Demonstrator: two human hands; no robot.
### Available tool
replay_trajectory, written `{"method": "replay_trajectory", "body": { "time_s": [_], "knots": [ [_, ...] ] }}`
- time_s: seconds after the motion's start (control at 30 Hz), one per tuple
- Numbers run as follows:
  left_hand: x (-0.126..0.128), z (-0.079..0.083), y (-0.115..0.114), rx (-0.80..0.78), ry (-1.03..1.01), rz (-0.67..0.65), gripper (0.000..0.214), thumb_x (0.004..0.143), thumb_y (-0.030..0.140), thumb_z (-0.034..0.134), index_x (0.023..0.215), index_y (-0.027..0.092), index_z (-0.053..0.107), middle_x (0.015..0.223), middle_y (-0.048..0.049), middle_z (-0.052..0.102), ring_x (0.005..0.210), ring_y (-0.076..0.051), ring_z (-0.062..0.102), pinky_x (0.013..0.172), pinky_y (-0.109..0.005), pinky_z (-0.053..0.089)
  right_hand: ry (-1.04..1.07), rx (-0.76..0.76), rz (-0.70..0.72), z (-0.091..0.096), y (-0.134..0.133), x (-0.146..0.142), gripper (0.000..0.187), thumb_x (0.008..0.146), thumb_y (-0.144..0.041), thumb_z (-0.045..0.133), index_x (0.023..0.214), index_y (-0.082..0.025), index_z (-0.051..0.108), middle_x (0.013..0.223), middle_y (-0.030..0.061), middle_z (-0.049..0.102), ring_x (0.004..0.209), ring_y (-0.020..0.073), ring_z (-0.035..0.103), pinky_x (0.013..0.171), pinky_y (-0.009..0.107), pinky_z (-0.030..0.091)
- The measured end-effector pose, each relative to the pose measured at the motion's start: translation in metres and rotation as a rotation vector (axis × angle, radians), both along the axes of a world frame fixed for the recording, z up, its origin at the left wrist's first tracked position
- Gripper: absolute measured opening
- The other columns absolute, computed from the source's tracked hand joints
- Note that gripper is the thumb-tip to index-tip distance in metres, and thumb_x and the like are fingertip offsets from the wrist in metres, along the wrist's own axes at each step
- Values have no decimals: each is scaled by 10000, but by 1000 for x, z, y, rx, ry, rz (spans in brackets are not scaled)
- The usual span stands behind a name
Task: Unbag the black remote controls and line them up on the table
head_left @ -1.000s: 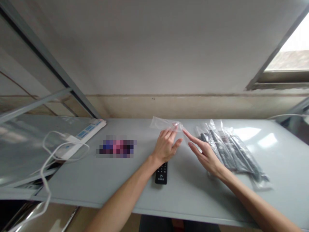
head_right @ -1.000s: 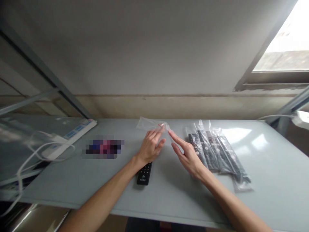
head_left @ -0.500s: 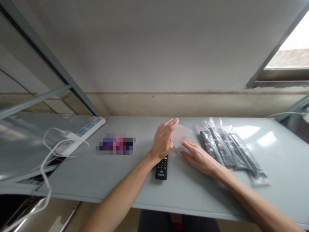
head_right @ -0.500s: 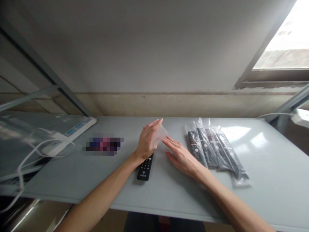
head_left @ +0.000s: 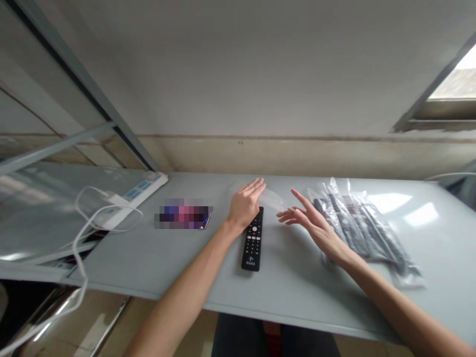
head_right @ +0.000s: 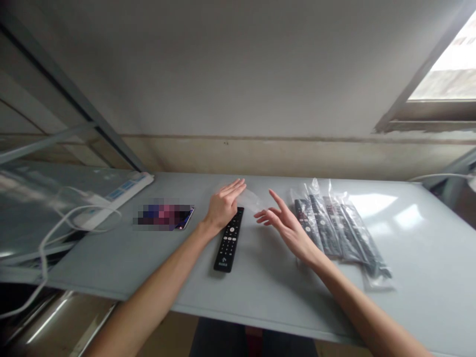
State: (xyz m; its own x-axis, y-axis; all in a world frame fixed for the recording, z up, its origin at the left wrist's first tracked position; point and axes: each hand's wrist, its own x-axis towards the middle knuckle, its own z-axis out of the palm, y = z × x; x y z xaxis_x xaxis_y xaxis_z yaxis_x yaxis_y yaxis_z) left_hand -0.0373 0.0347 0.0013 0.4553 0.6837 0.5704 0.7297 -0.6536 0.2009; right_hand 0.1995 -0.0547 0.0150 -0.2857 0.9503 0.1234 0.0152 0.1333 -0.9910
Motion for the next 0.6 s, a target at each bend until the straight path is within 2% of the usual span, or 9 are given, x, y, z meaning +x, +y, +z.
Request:
{"method": "replay_trajectory", "body": {
  "time_s": [0.07,0.17,0.27,0.33,0.43,0.6],
  "knots": [
    [1,1,-1,-44,7,14,570,891,-46,427,1386,99,671,1491,-130,632,1401,-218,609,1187,-419,520,24,-55,-14,4,1,0,726,1047,-529,567,1676,-296,290,1224,115,763,1043,256,754,989,498,579],
    [4,3,-5,-103,44,30,548,901,-32,453,1365,134,693,1464,-115,657,1338,-217,660,1144,-417,546,-2,-94,-38,7,3,1,664,1026,-534,600,1618,-288,424,1187,110,773,1018,257,761,939,467,598],
    [7,4,-8,-121,73,18,452,931,32,522,1320,150,720,1430,-110,686,1307,-239,675,1120,-441,546,-34,-85,-103,4,6,3,525,992,-535,650,1414,-224,652,1037,104,793,946,257,770,867,429,617],
    [9,5,-9,-99,76,-8,380,968,122,575,1318,156,719,1444,-113,677,1321,-257,657,1129,-460,528,-40,-66,-147,1,9,5,438,958,-510,698,1260,-194,733,934,89,786,863,242,765,792,395,622],
    [10,6,-9,-50,89,-81,420,1012,230,597,1420,145,645,1523,-137,611,1393,-280,591,1166,-483,484,-53,-35,-189,-2,13,9,362,931,-465,715,1151,-181,760,870,64,759,769,207,737,697,351,610],
    [11,9,-11,-20,137,-178,556,1029,176,555,1579,202,470,1629,-125,496,1486,-260,496,1227,-491,416,-133,8,-154,1,16,8,313,911,-367,662,1152,-189,752,842,39,719,709,175,694,649,328,596]
  ]
}}
